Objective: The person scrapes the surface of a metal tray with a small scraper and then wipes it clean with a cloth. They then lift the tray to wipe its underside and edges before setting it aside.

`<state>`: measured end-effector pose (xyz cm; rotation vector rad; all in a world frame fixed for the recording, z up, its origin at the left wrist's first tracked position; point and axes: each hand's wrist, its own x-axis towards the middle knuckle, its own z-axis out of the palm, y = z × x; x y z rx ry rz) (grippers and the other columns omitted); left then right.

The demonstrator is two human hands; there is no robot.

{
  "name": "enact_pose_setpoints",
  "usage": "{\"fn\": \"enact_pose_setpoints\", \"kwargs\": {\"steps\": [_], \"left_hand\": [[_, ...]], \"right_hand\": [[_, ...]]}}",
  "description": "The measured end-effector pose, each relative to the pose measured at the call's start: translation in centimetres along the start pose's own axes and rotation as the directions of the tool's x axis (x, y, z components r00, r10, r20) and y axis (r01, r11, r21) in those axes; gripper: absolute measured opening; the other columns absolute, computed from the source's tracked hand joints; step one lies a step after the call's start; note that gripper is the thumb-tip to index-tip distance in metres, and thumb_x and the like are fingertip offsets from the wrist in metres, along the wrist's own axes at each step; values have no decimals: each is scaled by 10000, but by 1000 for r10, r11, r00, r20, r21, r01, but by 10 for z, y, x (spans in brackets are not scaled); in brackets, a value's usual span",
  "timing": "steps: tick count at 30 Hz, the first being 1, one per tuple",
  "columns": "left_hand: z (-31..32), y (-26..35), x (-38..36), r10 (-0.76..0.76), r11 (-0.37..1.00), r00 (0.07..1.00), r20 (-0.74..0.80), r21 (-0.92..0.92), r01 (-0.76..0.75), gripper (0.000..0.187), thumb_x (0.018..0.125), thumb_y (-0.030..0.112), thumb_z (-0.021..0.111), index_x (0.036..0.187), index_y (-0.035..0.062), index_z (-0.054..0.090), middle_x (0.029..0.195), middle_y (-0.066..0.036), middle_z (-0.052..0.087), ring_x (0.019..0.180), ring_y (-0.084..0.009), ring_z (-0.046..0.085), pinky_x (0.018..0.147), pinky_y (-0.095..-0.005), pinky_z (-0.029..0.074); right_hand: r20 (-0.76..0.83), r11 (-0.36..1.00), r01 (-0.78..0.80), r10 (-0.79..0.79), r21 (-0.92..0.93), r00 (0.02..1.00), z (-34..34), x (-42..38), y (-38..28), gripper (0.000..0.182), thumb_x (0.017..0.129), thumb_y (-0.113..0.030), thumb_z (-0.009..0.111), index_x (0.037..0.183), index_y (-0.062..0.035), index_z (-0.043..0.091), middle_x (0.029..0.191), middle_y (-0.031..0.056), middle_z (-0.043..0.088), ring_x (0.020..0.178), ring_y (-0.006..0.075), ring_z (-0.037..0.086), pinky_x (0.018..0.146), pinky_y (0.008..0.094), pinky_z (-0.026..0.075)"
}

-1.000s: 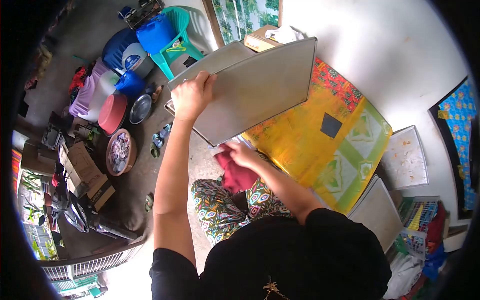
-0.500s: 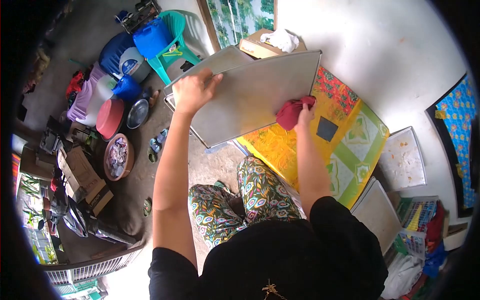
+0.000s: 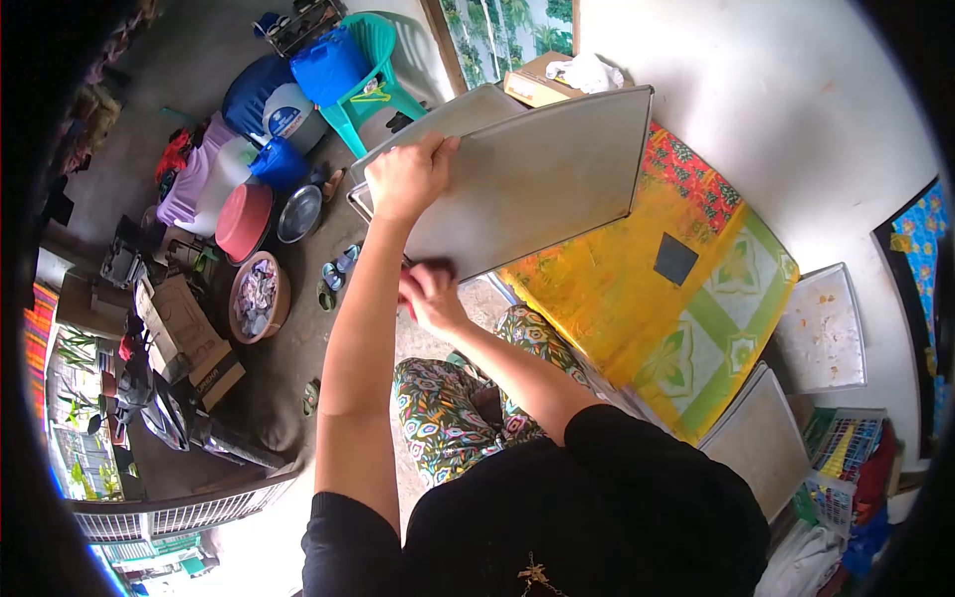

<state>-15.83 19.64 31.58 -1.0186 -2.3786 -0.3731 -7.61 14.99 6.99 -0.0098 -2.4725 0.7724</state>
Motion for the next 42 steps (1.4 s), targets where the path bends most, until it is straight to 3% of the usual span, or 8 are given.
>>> {"fn": "enact_pose_setpoints", "kwargs": {"steps": [3, 11, 19, 27, 33, 36, 38, 42], "left_hand": [[-1, 0, -2, -8, 999, 1000, 17, -37, 8, 327, 917, 482, 545, 842, 184, 659, 684, -119, 662, 667, -363, 653, 584, -475, 493], [-19, -14, 9, 16, 982, 949, 314, -186, 44, 579, 956, 629, 346, 1055, 177, 694, 876, -142, 704, 895, -359, 667, 759, -462, 512], [-34, -12, 16, 1, 940, 882, 472, -302, 160, 770, 893, 763, 224, 1171, 205, 676, 1128, -132, 679, 1148, -353, 582, 970, -453, 442], [-40, -6, 16, -61, 963, 843, 535, -191, 191, 699, 923, 706, 267, 1102, 189, 702, 1062, -131, 693, 1045, -368, 629, 904, -460, 482], [-35, -12, 6, -70, 975, 893, 444, -160, 155, 433, 954, 534, 420, 1124, 249, 698, 1070, -144, 687, 1021, -353, 639, 899, -460, 486], [-28, -25, 3, -64, 968, 896, 439, -193, 164, 426, 957, 523, 430, 1124, 234, 694, 1071, -152, 683, 1024, -363, 634, 906, -465, 482], [-31, -29, 2, -26, 960, 893, 449, -238, 148, 433, 956, 523, 435, 1124, 216, 691, 1077, -162, 677, 1031, -376, 626, 911, -473, 477], [-28, -32, 12, -4, 929, 854, 520, -315, 196, 452, 955, 513, 451, 1151, 176, 679, 1135, -185, 654, 1093, -395, 590, 942, -456, 460]], "right_hand": [[590, 962, 234, -271, 140, 760, 3, -19, 10, 510, 844, -123, 569, 1313, -321, 537, 1387, 22, 429, 1157, 370, 465, 909, 530, 468], [-114, 985, 30, -11, 168, 993, -108, -24, 17, 547, 871, -78, 563, 1393, -88, 400, 1255, 187, 502, 1104, 422, 481, 923, 488, 451], [-856, 993, -85, 109, 76, 505, -213, 107, 44, 633, 895, -245, 616, 1417, 14, 370, 1345, 246, 417, 1197, 429, 399, 1041, 502, 311], [-676, 956, -156, -57, -249, 735, -111, 94, -8, 554, 863, -357, 577, 1348, -95, 515, 1299, 145, 494, 1056, 320, 481, 902, 495, 350], [-184, 857, 261, -372, -444, 910, -36, 15, 28, 538, 835, -233, 583, 1356, -352, 521, 1356, -26, 474, 1065, 269, 488, 872, 545, 397], [456, 891, 336, -173, -306, 873, -10, -38, 67, 532, 809, -201, 626, 1326, -309, 554, 1390, 4, 450, 1209, 305, 443, 907, 583, 404], [560, 956, 261, -145, -133, 816, -8, -46, 72, 525, 797, -192, 645, 1308, -284, 568, 1395, 23, 436, 1225, 314, 427, 893, 583, 410], [92, 951, 272, -260, -147, 961, -76, -14, 4, 557, 762, -140, 653, 1304, -247, 576, 1328, 30, 482, 1135, 309, 455, 886, 501, 422]]}}
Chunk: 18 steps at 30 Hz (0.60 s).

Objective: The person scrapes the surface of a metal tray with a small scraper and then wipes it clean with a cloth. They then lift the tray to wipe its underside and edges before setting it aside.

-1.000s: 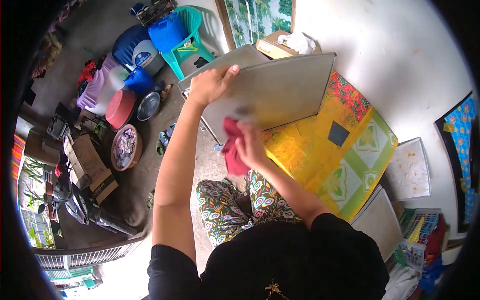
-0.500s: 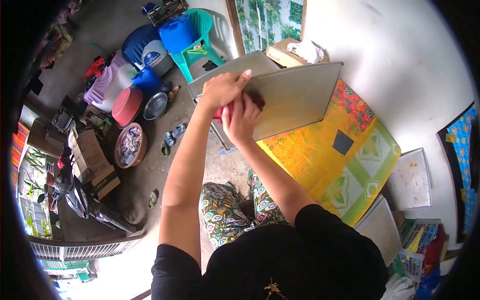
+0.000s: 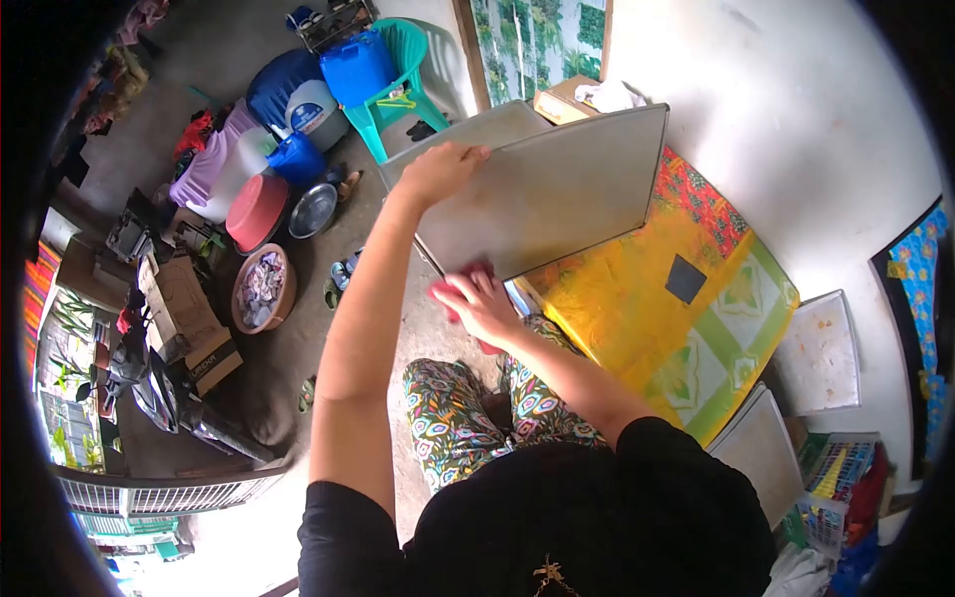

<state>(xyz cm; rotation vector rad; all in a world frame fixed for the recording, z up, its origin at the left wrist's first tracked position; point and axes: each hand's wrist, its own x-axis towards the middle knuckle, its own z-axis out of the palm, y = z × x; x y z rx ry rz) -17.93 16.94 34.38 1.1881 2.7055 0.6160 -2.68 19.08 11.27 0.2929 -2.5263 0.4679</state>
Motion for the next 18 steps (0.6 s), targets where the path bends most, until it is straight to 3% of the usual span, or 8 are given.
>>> {"fn": "enact_pose_setpoints", "kwargs": {"steps": [2, 3, 5, 8, 11, 12, 15, 18], "left_hand": [[3, -9, 10, 95, 992, 995, 26, -81, -93, 460, 952, 510, 457, 1175, 170, 671, 1158, -189, 647, 1111, -388, 586, 956, -442, 453], [5, -12, 15, 142, 983, 989, 34, -119, -137, 465, 950, 509, 460, 1187, 166, 667, 1169, -191, 643, 1120, -384, 584, 963, -435, 449], [5, -4, 18, 94, 990, 993, 72, -110, -85, 457, 945, 483, 474, 1209, 157, 658, 1192, -198, 633, 1134, -383, 579, 977, -425, 442], [4, 10, 14, 67, 996, 996, 58, -60, -63, 438, 944, 464, 478, 1204, 163, 662, 1185, -197, 636, 1133, -387, 578, 981, -427, 440], [7, 7, 14, 63, 998, 998, 19, -31, -63, 428, 944, 458, 477, 1197, 168, 666, 1172, -194, 642, 1124, -387, 582, 979, -428, 441], [5, 6, 12, 42, 999, 999, 14, -15, -42, 428, 945, 460, 475, 1194, 170, 667, 1168, -192, 644, 1121, -386, 584, 977, -429, 442], [3, 8, 6, 10, 1000, 1000, 17, -9, -10, 436, 948, 475, 465, 1182, 172, 674, 1157, -182, 650, 1111, -379, 591, 973, -433, 445], [4, 6, 5, 39, 999, 998, 44, -10, -38, 453, 954, 493, 448, 1178, 172, 676, 1151, -170, 656, 1109, -368, 594, 972, -437, 444]], "right_hand": [[-351, 994, -46, 10, -94, 936, -37, 49, -14, 580, 749, -121, 601, 1318, -227, 560, 1274, 37, 503, 998, 291, 481, 816, 458, 424], [-384, 992, -81, 36, -100, 923, -67, 71, -24, 484, 742, -119, 626, 1221, -181, 615, 1238, 56, 511, 976, 287, 481, 838, 441, 437], [-478, 987, -100, 28, -126, 878, -82, 104, -28, 426, 746, -134, 621, 1171, -155, 613, 1232, 68, 510, 950, 288, 487, 800, 448, 440], [-405, 935, -273, 164, -227, 899, -73, 112, -41, 394, 752, -134, 614, 1145, -140, 602, 1233, 78, 508, 924, 291, 496, 760, 446, 445], [-363, 950, -255, 176, -183, 915, -49, 87, -40, 454, 752, -128, 610, 1205, -136, 585, 1239, 84, 503, 902, 299, 501, 725, 448, 450], [-352, 951, -220, 133, -219, 926, -40, 74, -35, 629, 760, -151, 605, 1375, -143, 475, 1225, 83, 505, 872, 289, 503, 637, 418, 433], [-220, 933, -242, 186, -265, 958, 10, 26, -25, 605, 799, -214, 597, 1386, -145, 469, 1221, 58, 504, 873, 276, 509, 607, 450, 461], [31, 910, -314, 334, -272, 942, 77, -29, -8, 564, 830, -200, 555, 1386, -159, 467, 1321, 74, 467, 1003, 305, 496, 677, 488, 473]]}}
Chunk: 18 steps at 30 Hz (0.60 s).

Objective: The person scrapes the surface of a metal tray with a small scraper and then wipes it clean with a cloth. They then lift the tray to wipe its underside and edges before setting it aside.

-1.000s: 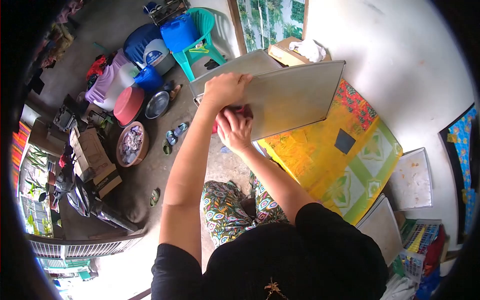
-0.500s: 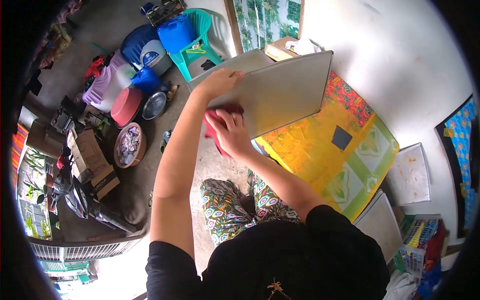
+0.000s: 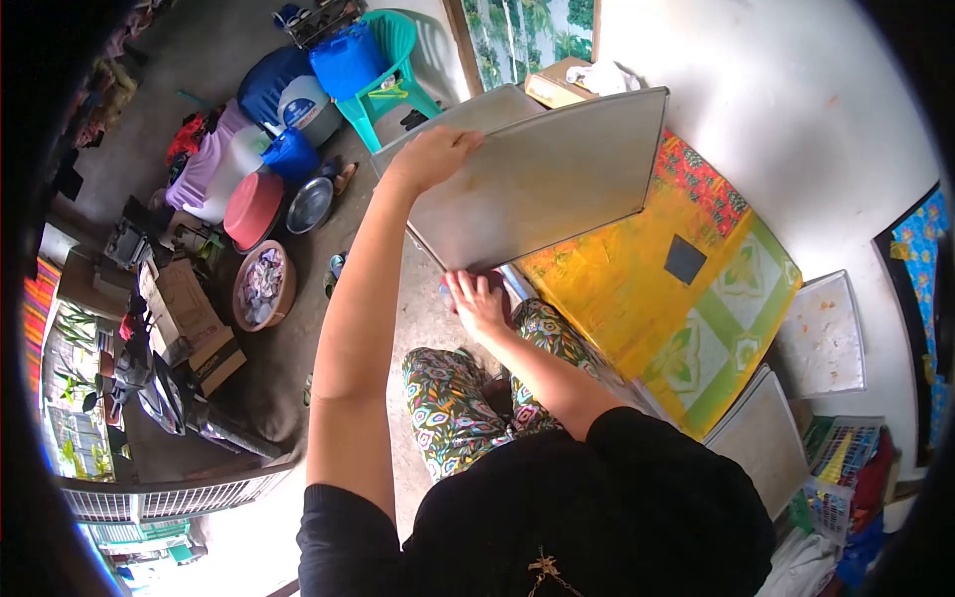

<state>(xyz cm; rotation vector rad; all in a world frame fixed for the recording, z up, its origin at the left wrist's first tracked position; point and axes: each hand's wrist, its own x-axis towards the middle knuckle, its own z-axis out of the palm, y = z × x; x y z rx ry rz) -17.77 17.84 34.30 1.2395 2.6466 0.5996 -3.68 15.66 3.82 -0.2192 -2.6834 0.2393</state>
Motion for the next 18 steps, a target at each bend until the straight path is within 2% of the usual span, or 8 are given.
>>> {"fn": "enact_pose_setpoints", "kwargs": {"steps": [1, 3, 5, 8, 11, 13, 14, 18], "left_hand": [[0, -1, -1, 16, 1000, 1000, 12, 2, -16, 460, 956, 500, 442, 1178, 172, 676, 1149, -167, 658, 1110, -364, 595, 972, -438, 444], [0, 9, -10, -41, 999, 998, -37, 30, 42, 460, 954, 505, 444, 1200, 184, 661, 1159, -156, 656, 1108, -360, 595, 967, -444, 446], [0, 8, -11, -71, 996, 996, -54, 43, 73, 497, 955, 530, 428, 1238, 178, 634, 1196, -161, 637, 1134, -366, 577, 981, -447, 436], [2, -14, 0, -72, 997, 997, -10, 11, 72, 627, 955, 605, 364, 1311, 134, 575, 1301, -191, 568, 1230, -382, 506, 1045, -438, 382], [1, -27, 10, -45, 993, 993, 111, -104, 56, 763, 949, 677, 268, 1380, 91, 499, 1431, -199, 446, 1352, -355, 380, 1126, -408, 281], [-4, -24, 12, 35, 974, 977, 210, -226, 14, 822, 948, 700, 199, 1446, 85, 422, 1521, -175, 339, 1428, -297, 274, 1165, -381, 199], [-8, -19, 11, 16, 965, 973, 228, -258, 45, 827, 944, 707, 203, 1466, 92, 382, 1538, -156, 307, 1434, -283, 254, 1169, -375, 182], [-16, -7, 8, 11, 884, 957, 291, -451, 127, 867, 920, 741, 221, 1511, 111, 295, 1570, -121, 248, 1437, -254, 233, 1177, -366, 149]], "right_hand": [[122, 999, -17, 21, -31, 992, 18, -15, 6, 534, 842, -209, 546, 1370, -153, 483, 1323, 74, 467, 1028, 308, 495, 673, 494, 475], [434, 999, 40, -34, -6, 900, 45, -36, 20, 462, 861, -220, 540, 1317, -148, 533, 1331, 72, 465, 1086, 311, 487, 673, 497, 479], [289, 988, 87, -120, 125, 950, 12, -35, 19, 430, 844, -174, 572, 1274, -178, 575, 1304, 82, 476, 1098, 339, 494, 702, 487, 505], [13, 934, 69, -79, 351, 997, -56, -16, 20, 494, 795, -88, 609, 1270, -222, 591, 1258, 91, 488, 1044, 364, 506, 774, 456, 521], [-306, 936, 129, -24, 328, 952, -110, 20, 23, 565, 745, -83, 639, 1279, -262, 589, 1261, 81, 475, 1006, 326, 496, 837, 471, 467], [-446, 942, 231, -103, 244, 889, -133, 43, 24, 556, 740, -94, 639, 1264, -277, 600, 1263, 67, 481, 993, 317, 495, 839, 458, 452], [-513, 940, 280, -145, 195, 846, -142, 55, 23, 551, 738, -99, 639, 1256, -284, 605, 1264, 60, 484, 987, 313, 494, 841, 451, 444], [-574, 936, 343, -243, 72, 782, -168, 99, -1, 506, 717, -195, 657, 1196, -355, 631, 1231, 1, 520, 986, 275, 499, 843, 413, 450]]}}
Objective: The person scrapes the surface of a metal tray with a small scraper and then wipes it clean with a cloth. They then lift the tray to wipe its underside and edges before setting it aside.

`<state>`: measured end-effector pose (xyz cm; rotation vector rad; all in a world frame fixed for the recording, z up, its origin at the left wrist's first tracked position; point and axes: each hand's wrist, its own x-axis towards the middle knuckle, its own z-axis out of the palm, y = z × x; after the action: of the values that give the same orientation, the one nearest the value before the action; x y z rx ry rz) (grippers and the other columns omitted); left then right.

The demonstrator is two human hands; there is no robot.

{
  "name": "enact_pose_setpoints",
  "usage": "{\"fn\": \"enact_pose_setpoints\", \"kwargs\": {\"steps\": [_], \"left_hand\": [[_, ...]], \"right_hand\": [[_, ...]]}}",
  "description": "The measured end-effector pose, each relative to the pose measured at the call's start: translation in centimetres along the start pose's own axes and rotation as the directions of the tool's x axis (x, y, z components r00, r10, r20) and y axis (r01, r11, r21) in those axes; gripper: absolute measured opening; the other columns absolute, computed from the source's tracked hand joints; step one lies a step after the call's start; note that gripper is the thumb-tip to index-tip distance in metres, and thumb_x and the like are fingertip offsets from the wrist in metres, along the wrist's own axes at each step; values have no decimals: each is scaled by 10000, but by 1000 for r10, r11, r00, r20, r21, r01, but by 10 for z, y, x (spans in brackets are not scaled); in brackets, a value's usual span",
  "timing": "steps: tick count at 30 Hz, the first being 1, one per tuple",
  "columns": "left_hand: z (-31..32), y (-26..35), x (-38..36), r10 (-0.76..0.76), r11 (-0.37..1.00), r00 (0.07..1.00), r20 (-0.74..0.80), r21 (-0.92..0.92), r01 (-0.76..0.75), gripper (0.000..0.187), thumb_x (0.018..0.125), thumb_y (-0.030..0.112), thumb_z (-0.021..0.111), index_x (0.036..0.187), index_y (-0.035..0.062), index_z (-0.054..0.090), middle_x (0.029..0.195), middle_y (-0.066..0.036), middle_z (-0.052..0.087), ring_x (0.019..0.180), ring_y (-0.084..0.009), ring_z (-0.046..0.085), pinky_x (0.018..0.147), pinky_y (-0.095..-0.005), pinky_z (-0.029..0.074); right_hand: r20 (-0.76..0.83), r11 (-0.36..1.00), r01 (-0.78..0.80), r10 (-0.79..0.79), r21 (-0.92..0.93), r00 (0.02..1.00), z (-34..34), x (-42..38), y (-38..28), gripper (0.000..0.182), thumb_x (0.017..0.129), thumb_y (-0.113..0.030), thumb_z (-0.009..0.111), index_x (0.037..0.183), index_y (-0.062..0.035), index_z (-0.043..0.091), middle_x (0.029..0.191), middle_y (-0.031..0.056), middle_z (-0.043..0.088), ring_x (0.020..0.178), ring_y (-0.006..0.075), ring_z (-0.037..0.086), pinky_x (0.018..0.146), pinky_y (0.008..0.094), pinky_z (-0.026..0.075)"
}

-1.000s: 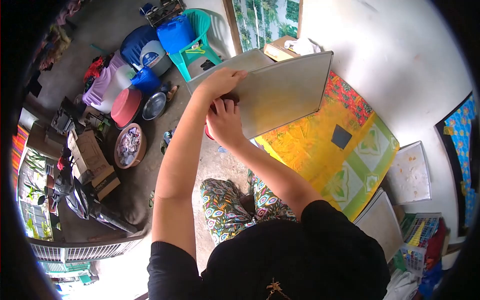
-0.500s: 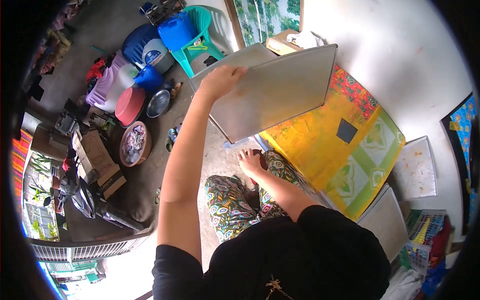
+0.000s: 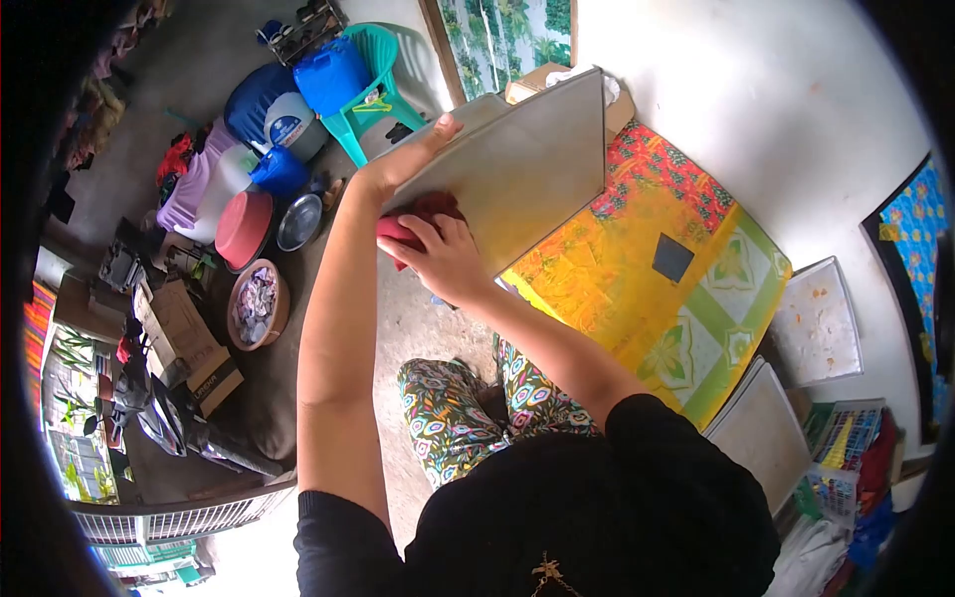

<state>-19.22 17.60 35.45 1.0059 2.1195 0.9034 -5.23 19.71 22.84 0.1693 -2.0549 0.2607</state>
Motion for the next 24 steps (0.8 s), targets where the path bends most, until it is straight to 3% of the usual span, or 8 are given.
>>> {"fn": "enact_pose_setpoints", "kwargs": {"steps": [4, 7, 8, 11, 12, 16, 19, 24], "left_hand": [[1, 2, -11, -43, 994, 998, -49, -100, 37, 918, 898, 768, 241, 1516, 89, 270, 1565, -125, 256, 1423, -244, 262, 1168, -356, 177], [5, 4, -16, -88, 960, 995, 45, -263, 97, 937, 900, 764, 254, 1515, 56, 250, 1562, -130, 250, 1410, -228, 283, 1164, -337, 193], [6, -13, -4, -7, 979, 998, -64, -202, -6, 911, 919, 739, 266, 1472, 19, 348, 1482, -143, 393, 1313, -222, 419, 1086, -340, 331], [12, -13, -3, -10, 998, 984, -175, -62, -1, 856, 903, 758, 286, 1170, 33, 656, 1069, -196, 676, 1032, -281, 608, 966, -384, 437], [14, -6, -3, -1, 994, 974, -224, 108, 26, 847, 920, 737, 245, 1012, 28, 698, 890, -198, 698, 971, -346, 651, 891, -436, 468], [40, 17, -20, 180, 859, 907, -380, 510, 43, 706, 946, 679, 240, 1035, 153, 703, 972, -162, 699, 1030, -396, 617, 878, -486, 468], [51, 25, -26, 209, 798, 874, -438, 593, 106, 657, 951, 657, 273, 1009, 162, 701, 963, -150, 701, 994, -383, 635, 848, -485, 484], [56, 16, -33, 268, 775, 850, -454, 625, 90, 482, 947, 583, 402, 1053, 202, 679, 894, -136, 704, 904, -351, 665, 774, -470, 507]], "right_hand": [[-71, 1000, 18, -19, -14, 997, 0, 25, 1, 426, 731, -207, 647, 1132, -348, 672, 1205, -2, 536, 974, 265, 495, 833, 406, 442], [-185, 998, -15, 5, -55, 983, 3, 27, 22, 344, 757, -229, 635, 1075, -343, 699, 1194, -13, 546, 961, 274, 488, 811, 400, 436], [-214, 995, -54, 34, -88, 976, 4, 25, 33, 309, 781, -250, 625, 1064, -350, 698, 1185, -19, 552, 952, 276, 486, 795, 399, 433], [-274, 978, -104, 52, -179, 960, 0, 22, 69, 269, 779, -253, 632, 1010, -363, 715, 1188, -38, 552, 946, 281, 474, 791, 392, 436], [-263, 975, -94, 39, -202, 964, -4, 21, 78, 283, 771, -245, 636, 1015, -366, 714, 1191, -41, 551, 948, 282, 473, 797, 392, 437], [-302, 962, -156, 83, -226, 950, -17, 13, 100, 364, 734, -174, 656, 1032, -376, 712, 1183, -49, 550, 970, 293, 475, 852, 399, 451], [-371, 939, -267, 174, -216, 912, -32, 10, 121, 419, 728, -99, 650, 1040, -371, 717, 1196, -22, 548, 979, 299, 477, 877, 392, 459], [-468, 828, -532, 405, -177, 786, -63, 4, 185, 470, 746, -23, 633, 1113, -309, 694, 1252, 87, 498, 1123, 355, 448, 957, 465, 420]]}}
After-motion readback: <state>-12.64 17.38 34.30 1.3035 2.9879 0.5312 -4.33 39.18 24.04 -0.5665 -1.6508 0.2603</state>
